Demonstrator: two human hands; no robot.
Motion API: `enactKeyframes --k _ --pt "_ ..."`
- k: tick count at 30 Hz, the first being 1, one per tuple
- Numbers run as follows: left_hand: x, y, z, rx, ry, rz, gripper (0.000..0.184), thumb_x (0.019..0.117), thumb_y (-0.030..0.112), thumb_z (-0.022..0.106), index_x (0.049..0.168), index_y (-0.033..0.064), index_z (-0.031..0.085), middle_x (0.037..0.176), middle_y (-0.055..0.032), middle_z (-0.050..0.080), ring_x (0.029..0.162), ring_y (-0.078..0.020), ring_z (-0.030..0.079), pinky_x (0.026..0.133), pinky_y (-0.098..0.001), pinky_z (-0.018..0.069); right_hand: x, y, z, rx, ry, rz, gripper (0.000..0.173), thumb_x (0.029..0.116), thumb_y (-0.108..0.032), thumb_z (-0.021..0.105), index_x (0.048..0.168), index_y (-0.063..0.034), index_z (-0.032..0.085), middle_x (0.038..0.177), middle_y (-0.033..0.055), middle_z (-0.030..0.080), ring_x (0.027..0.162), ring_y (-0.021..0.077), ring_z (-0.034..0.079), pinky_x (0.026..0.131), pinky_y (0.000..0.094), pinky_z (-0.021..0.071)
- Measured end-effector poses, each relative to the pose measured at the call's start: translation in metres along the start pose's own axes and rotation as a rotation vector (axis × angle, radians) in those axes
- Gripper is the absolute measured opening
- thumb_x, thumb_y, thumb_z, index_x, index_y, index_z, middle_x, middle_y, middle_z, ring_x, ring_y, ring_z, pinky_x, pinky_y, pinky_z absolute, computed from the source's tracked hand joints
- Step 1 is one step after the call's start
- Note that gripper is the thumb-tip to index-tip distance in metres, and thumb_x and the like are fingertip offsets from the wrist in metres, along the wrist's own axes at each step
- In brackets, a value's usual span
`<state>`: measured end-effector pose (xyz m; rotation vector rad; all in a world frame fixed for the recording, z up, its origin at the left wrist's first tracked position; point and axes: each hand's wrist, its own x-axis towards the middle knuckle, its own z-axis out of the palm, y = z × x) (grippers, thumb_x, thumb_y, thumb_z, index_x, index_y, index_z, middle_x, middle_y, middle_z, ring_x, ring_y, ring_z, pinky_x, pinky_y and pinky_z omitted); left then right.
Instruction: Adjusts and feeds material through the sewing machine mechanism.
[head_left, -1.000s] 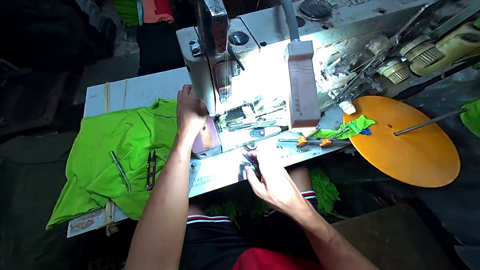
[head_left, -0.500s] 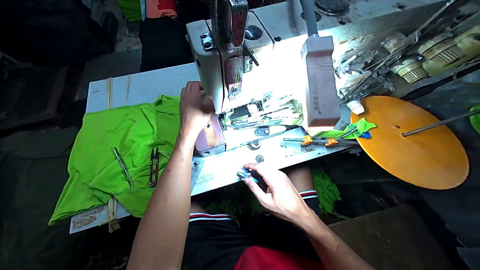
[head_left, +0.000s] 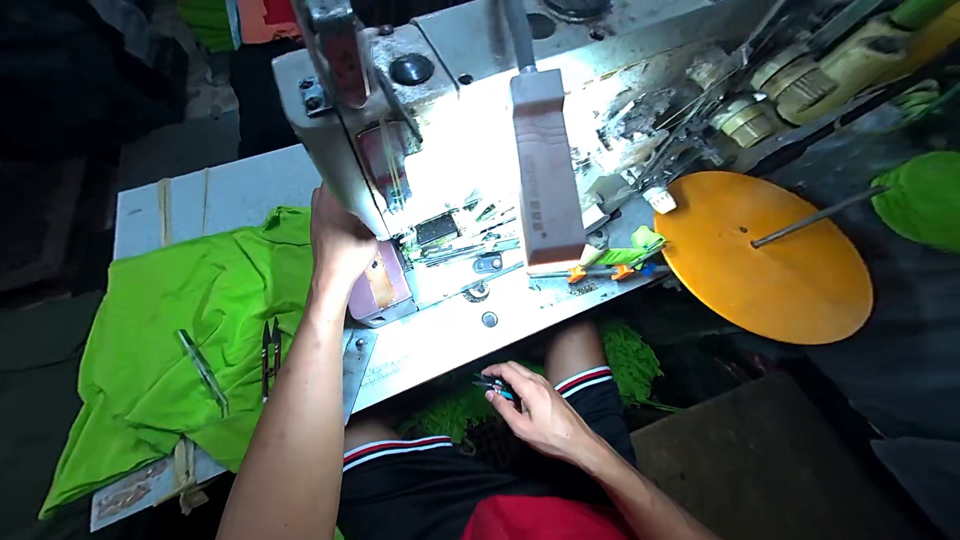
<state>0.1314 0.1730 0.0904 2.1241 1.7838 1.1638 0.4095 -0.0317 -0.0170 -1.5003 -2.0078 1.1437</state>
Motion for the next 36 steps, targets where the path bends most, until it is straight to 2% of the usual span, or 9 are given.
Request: enactKeyframes --k 7,11,15,18,20,29,31,33,36 --pt "-0.003 0.007 -0.004 -0.015 -0.026 -0.073 0.066 0.0758 0.015 0.080 0.134 -0.0027 0.055 0.135 -0.0274 0.055 0.132 -0.0383 0.051 0.109 -0.0573 0.0399 -0.004 0.003 -0.030 0.013 0.366 0.015 0.041 0.0993 -0.042 0.063 0.124 -0.0100 0.069 0.114 0.0050 0.071 0.096 0.0076 0.067 0.084 0.0246 0.0564" --pt "-0.003 0.006 -0.003 -0.011 -0.005 -0.046 0.065 0.0783 0.022 0.080 0.135 0.0005 0.056 0.136 -0.0248 0.057 0.133 -0.0358 0.052 0.111 -0.0560 0.0394 -0.006 0.002 -0.061 -0.002 0.698 -0.011 0.023 0.1000 -0.031 0.063 0.104 -0.0109 0.073 0.079 -0.0035 0.066 0.063 0.0003 0.056 0.057 0.0184 0.0490" --pt "-0.003 0.005 -0.001 -0.015 0.016 -0.011 0.067 0.0777 0.025 0.080 0.135 0.0005 0.056 0.136 -0.0246 0.057 0.133 -0.0359 0.052 0.110 -0.0569 0.0397 0.002 0.015 -0.093 -0.161 0.949 -0.096 0.026 0.1012 -0.022 0.062 0.117 -0.0042 0.072 0.082 0.0023 0.066 0.065 0.0019 0.055 0.059 0.0176 0.0472" --pt "-0.004 0.007 -0.002 -0.030 0.007 -0.035 0.067 0.0799 0.025 0.079 0.137 0.0009 0.054 0.137 -0.0243 0.057 0.133 -0.0359 0.052 0.110 -0.0569 0.0401 0.021 0.028 -0.102 -0.211 0.970 -0.108 0.032 0.1000 -0.025 0.065 0.124 -0.0056 0.071 0.090 0.0069 0.072 0.072 0.0073 0.063 0.069 0.0239 0.0548" --pt "-0.004 0.009 -0.003 -0.030 -0.003 -0.053 0.068 0.0797 0.024 0.080 0.138 0.0005 0.053 0.137 -0.0251 0.057 0.132 -0.0362 0.053 0.110 -0.0580 0.0403 0.034 0.030 -0.105 -0.211 0.981 -0.107 0.027 0.0994 -0.026 0.065 0.118 -0.0083 0.073 0.093 0.0056 0.074 0.078 0.0077 0.067 0.074 0.0254 0.0568" --pt "-0.005 0.008 -0.003 -0.012 0.003 -0.046 0.066 0.0797 0.025 0.080 0.136 -0.0002 0.055 0.136 -0.0250 0.057 0.132 -0.0365 0.053 0.110 -0.0585 0.0400 0.060 0.038 -0.111 -0.228 1.032 -0.142 0.022 0.1014 -0.021 0.063 0.118 -0.0104 0.074 0.101 0.0047 0.076 0.088 0.0106 0.071 0.083 0.0307 0.0589" --pt "-0.004 0.009 -0.004 -0.007 0.006 -0.044 0.064 0.0795 0.025 0.080 0.134 0.0004 0.056 0.135 -0.0244 0.058 0.131 -0.0361 0.054 0.109 -0.0582 0.0408 0.052 0.032 -0.113 -0.246 1.051 -0.141 0.024 0.1002 -0.022 0.065 0.119 -0.0106 0.074 0.096 0.0042 0.076 0.082 0.0095 0.070 0.078 0.0292 0.0588" --pt "-0.004 0.009 -0.004 -0.016 0.010 -0.041 0.064 0.0796 0.023 0.080 0.133 -0.0005 0.057 0.134 -0.0251 0.059 0.130 -0.0363 0.054 0.108 -0.0575 0.0406 0.043 0.021 -0.117 -0.278 1.102 -0.158 0.027 0.0984 -0.022 0.066 0.121 -0.0070 0.072 0.080 0.0045 0.069 0.068 0.0105 0.062 0.065 0.0283 0.0534" --pt "-0.005 0.008 -0.003 -0.027 0.011 -0.046 0.069 0.0783 0.022 0.081 0.137 -0.0006 0.053 0.135 -0.0243 0.058 0.131 -0.0343 0.054 0.110 -0.0561 0.0404 0.036 0.005 -0.130 -0.348 1.101 -0.127 0.042 0.0984 -0.021 0.066 0.138 -0.0089 0.063 0.073 0.0040 0.061 0.063 0.0152 0.057 0.061 0.0340 0.0513"
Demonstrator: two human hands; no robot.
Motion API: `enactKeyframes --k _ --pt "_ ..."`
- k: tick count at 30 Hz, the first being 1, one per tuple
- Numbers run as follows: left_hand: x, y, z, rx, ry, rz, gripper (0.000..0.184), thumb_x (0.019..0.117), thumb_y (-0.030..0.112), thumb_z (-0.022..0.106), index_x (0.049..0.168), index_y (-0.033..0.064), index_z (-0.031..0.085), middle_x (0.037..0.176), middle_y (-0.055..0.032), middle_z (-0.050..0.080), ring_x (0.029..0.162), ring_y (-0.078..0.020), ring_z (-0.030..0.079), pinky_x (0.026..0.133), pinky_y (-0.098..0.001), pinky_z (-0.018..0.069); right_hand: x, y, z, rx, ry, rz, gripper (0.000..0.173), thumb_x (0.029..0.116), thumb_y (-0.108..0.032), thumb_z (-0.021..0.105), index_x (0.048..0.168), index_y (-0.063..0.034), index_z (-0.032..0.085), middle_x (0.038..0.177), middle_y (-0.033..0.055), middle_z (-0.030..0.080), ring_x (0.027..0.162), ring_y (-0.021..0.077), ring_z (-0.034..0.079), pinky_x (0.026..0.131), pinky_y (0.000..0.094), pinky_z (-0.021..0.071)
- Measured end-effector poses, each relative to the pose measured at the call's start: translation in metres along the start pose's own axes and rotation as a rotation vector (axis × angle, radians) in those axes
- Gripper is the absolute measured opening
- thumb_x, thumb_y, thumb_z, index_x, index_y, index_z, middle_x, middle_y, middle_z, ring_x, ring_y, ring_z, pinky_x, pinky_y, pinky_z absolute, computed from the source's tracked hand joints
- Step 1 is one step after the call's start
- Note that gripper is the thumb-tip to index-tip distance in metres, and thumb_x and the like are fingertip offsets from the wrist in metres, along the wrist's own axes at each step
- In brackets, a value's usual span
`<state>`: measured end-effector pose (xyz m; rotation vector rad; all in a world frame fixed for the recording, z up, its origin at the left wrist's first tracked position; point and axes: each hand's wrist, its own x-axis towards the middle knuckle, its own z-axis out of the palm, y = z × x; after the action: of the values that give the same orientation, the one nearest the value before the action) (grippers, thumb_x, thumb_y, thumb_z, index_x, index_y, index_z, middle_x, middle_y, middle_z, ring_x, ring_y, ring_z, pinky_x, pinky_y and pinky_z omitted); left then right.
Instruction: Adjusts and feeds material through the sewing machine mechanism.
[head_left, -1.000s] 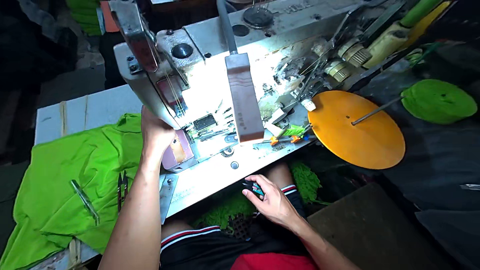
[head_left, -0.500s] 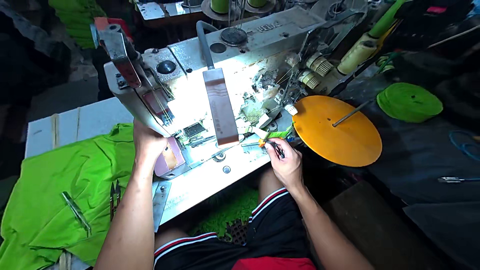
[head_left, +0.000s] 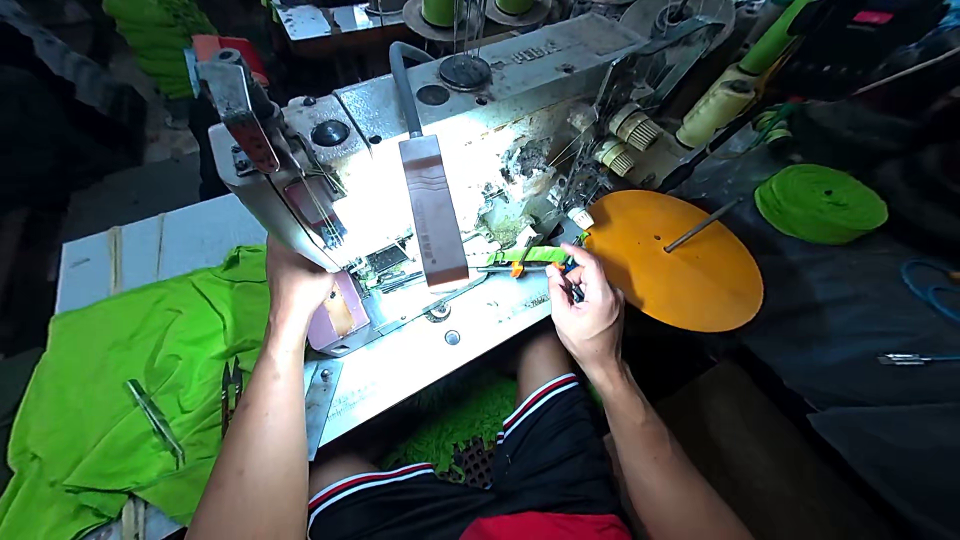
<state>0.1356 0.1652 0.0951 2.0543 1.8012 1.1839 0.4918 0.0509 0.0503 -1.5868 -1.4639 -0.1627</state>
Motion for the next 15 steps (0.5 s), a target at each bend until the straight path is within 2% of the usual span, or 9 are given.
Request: enactKeyframes --k 2,3,5,6,8,10,12,13,15 --pt "0.000 0.001 0.000 0.015 0.010 -0.001 0.070 0.0775 0.023 0.082 0.137 0.0004 0.053 0.134 -0.0230 0.059 0.129 -0.0332 0.055 0.109 -0.0557 0.0420 0.010 -0.003 -0.003 -0.097 -0.100 0.035 0.050 0.0989 -0.020 0.065 0.148 -0.0145 0.056 0.073 0.0075 0.061 0.061 0.0229 0.058 0.058 0.0433 0.0503" --pt "0.001 0.003 -0.001 0.020 0.016 -0.004 0.069 0.0776 0.022 0.082 0.136 -0.0004 0.054 0.133 -0.0237 0.060 0.129 -0.0340 0.056 0.108 -0.0561 0.0422 0.015 -0.005 -0.003 -0.153 -0.153 0.060 0.049 0.0980 -0.019 0.066 0.147 -0.0158 0.058 0.073 0.0107 0.064 0.062 0.0283 0.062 0.057 0.0493 0.0511" --pt "0.000 0.005 -0.003 0.017 0.055 -0.028 0.063 0.0785 0.017 0.080 0.133 -0.0026 0.056 0.130 -0.0261 0.061 0.127 -0.0368 0.057 0.108 -0.0579 0.0424 0.022 -0.008 -0.003 -0.222 -0.192 0.074 0.030 0.0952 -0.016 0.067 0.125 -0.0140 0.070 0.080 0.0141 0.071 0.071 0.0343 0.070 0.061 0.0554 0.0532" --pt "-0.001 0.004 -0.004 -0.007 0.095 -0.060 0.056 0.0811 0.015 0.077 0.131 -0.0019 0.057 0.127 -0.0247 0.063 0.123 -0.0354 0.060 0.105 -0.0572 0.0447 0.024 -0.010 -0.004 -0.232 -0.166 0.052 0.022 0.0944 -0.015 0.067 0.116 -0.0126 0.072 0.081 0.0133 0.071 0.071 0.0335 0.069 0.060 0.0544 0.0527" --pt "-0.012 0.001 -0.007 -0.139 0.205 -0.171 0.035 0.0980 0.015 0.061 0.130 0.0003 0.058 0.119 -0.0193 0.066 0.109 -0.0276 0.066 0.096 -0.0515 0.0528 0.026 -0.013 -0.009 -0.221 -0.095 -0.011 0.020 0.0934 -0.014 0.066 0.112 -0.0104 0.071 0.083 0.0120 0.070 0.069 0.0310 0.067 0.056 0.0507 0.0507" --pt "-0.039 0.006 -0.009 -0.280 0.350 -0.204 0.037 0.1080 0.026 0.048 0.135 0.0023 0.056 0.129 -0.0134 0.064 0.115 -0.0188 0.064 0.100 -0.0415 0.0535 0.027 -0.013 -0.012 -0.210 -0.064 -0.049 0.021 0.0931 -0.015 0.067 0.113 -0.0091 0.071 0.090 0.0124 0.072 0.073 0.0307 0.069 0.057 0.0503 0.0516" --pt "-0.081 0.031 -0.005 -0.366 0.489 -0.111 0.036 0.1092 0.024 0.047 0.133 -0.0019 0.055 0.129 -0.0125 0.063 0.115 -0.0164 0.063 0.098 -0.0360 0.0536 0.030 -0.011 -0.012 -0.209 -0.042 -0.068 0.020 0.0946 -0.017 0.067 0.111 -0.0078 0.072 0.093 0.0130 0.072 0.075 0.0301 0.070 0.059 0.0500 0.0524" --pt "-0.105 0.049 0.001 -0.406 0.499 -0.070 0.032 0.1087 0.020 0.048 0.130 -0.0035 0.055 0.121 -0.0105 0.064 0.107 -0.0132 0.063 0.092 -0.0323 0.0543 0.032 -0.010 -0.011 -0.210 -0.031 -0.073 0.019 0.0954 -0.018 0.067 0.110 -0.0065 0.072 0.093 0.0135 0.072 0.076 0.0302 0.070 0.060 0.0497 0.0527" --pt "-0.152 0.080 0.023 -0.531 0.394 -0.056 0.022 0.1046 0.009 0.050 0.121 -0.0047 0.056 0.106 -0.0058 0.067 0.094 -0.0096 0.066 0.083 -0.0282 0.0571 0.037 -0.012 -0.011 -0.211 0.005 -0.088 0.018 0.0963 -0.020 0.068 0.106 -0.0055 0.072 0.094 0.0139 0.070 0.076 0.0296 0.068 0.061 0.0473 0.0529"
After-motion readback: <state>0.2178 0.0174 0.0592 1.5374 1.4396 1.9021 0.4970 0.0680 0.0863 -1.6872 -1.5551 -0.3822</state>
